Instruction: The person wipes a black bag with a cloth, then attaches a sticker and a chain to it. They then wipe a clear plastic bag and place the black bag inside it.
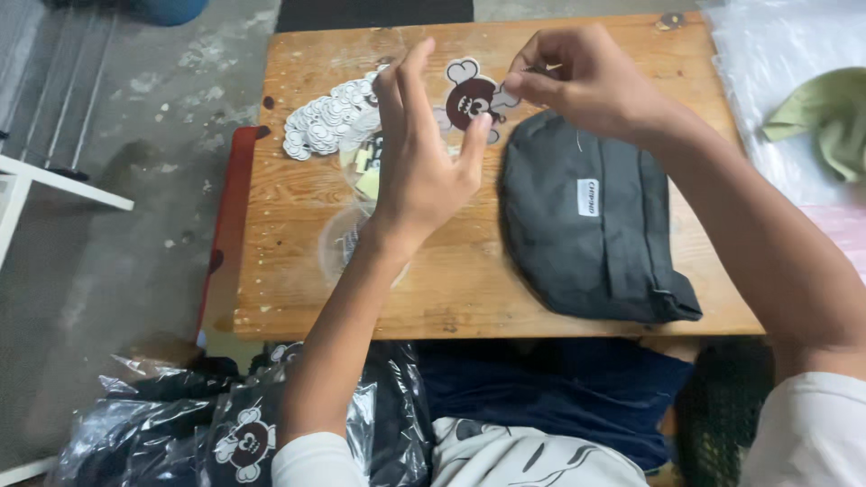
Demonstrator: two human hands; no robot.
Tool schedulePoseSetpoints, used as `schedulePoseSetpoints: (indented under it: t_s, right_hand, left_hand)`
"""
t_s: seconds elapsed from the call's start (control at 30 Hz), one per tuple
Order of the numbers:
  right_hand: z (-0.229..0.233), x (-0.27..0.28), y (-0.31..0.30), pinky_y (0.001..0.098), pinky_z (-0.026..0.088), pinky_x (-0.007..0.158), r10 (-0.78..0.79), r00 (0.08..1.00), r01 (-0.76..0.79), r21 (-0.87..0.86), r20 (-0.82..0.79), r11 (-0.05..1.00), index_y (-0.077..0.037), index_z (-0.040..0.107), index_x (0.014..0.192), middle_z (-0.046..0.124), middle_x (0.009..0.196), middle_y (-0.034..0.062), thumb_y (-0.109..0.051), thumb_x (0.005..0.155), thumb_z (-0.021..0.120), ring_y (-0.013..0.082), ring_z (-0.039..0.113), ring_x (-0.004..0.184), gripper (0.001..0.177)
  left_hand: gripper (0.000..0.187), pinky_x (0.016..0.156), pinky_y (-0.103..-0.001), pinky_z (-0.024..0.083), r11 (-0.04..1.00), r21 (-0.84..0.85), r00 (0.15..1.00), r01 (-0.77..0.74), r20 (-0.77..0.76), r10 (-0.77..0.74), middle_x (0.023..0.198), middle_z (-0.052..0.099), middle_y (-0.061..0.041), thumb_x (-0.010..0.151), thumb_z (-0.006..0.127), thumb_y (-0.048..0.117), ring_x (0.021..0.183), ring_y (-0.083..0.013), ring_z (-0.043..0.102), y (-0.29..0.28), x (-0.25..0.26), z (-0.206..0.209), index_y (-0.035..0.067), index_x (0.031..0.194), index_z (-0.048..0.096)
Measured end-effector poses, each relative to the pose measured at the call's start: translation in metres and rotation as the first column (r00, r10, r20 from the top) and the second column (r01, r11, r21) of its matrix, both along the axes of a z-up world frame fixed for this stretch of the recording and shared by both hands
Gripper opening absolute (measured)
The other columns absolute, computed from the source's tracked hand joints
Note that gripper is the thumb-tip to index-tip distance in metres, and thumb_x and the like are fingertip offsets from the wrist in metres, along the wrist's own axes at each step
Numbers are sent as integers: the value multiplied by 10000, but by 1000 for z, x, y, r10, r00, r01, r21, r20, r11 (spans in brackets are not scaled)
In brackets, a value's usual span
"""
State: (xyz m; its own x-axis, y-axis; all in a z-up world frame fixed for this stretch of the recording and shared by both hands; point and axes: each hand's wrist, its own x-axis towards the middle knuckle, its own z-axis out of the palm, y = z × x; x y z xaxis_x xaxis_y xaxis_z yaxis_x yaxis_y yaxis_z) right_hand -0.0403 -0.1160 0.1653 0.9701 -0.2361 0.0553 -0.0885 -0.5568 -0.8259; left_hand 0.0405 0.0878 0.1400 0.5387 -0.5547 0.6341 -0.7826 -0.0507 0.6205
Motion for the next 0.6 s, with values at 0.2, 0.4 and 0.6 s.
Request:
schedulePoseSetpoints:
  t_s: [0.2, 0.4, 0.6]
  right_hand:
    - [22, -89, -14, 201, 492, 720, -101, 992, 104, 40, -76, 994, -58, 666, 981, 743, 910, 35, -179, 992, 684, 80, 685, 843, 123]
    - [-5, -159, -45, 262, 333, 589, -367, 916, 397, 231, -165, 888, -33, 633, 993, 396, 734, 3, -137, 913, 404, 105, 345, 652, 264]
    - [-73, -184, -57, 289, 599, 648, -399, 906, 332, 348, 140, 876, 58, 670, 1193, 683, 827, 159, 83, 974, 519, 204, 708, 718, 266]
  left_hand:
    - [144, 813, -257, 561, 914, -174, 754, 367, -520, -402, 975, 720, -34, 913, 652, 110, 885, -109, 669, -48, -46, -4, 54, 1046, 655]
    - [160, 751, -215, 512, 881, -284, 546, 378, -700, -460, 835, 621, 29, 885, 713, 120, 794, -54, 575, -95, -82, -45, 135, 849, 558]
    - [161, 706, -204, 544, 815, -351, 380, 461, -752, -539, 810, 623, 3, 906, 730, 75, 797, -20, 575, -114, -87, -92, 62, 912, 570]
